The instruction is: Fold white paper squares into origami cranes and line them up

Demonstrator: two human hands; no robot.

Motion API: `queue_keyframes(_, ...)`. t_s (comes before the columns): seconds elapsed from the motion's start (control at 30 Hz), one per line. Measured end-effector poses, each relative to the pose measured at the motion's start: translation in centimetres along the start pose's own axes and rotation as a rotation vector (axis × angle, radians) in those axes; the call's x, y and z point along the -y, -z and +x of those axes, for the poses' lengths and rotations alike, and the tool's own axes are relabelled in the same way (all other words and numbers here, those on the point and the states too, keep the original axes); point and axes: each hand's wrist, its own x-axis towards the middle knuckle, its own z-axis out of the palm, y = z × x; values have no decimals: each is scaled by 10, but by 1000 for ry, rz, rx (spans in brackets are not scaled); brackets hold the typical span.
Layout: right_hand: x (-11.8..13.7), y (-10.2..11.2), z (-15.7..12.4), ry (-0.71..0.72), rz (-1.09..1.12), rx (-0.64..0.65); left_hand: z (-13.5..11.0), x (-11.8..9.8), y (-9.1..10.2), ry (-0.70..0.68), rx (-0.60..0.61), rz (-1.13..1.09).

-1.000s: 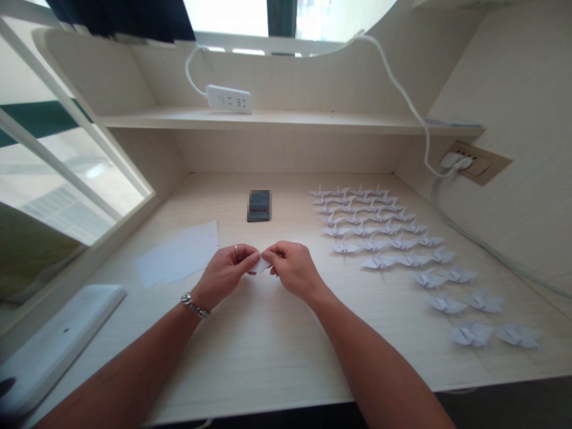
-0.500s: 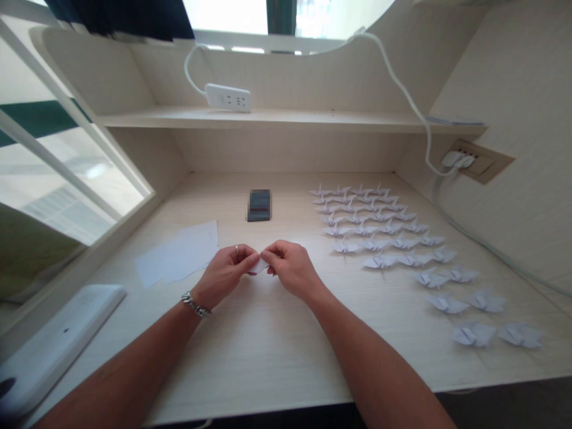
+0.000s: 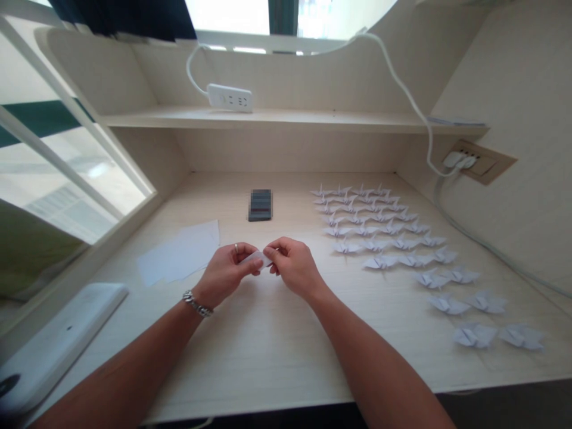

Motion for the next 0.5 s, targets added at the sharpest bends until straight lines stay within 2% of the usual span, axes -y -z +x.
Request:
queue_keyframes(0.2,0,1,1,45,-59,-63,0,-1,-1,11,44,14)
queue_keyframes(0.37,-1,-1,0,61,-63,-58,0,-2,-1,53,1,-6)
queue_keyframes(0.5,-2,-3,-2,72,-86,-67,-1,-4,-1,78,17,18)
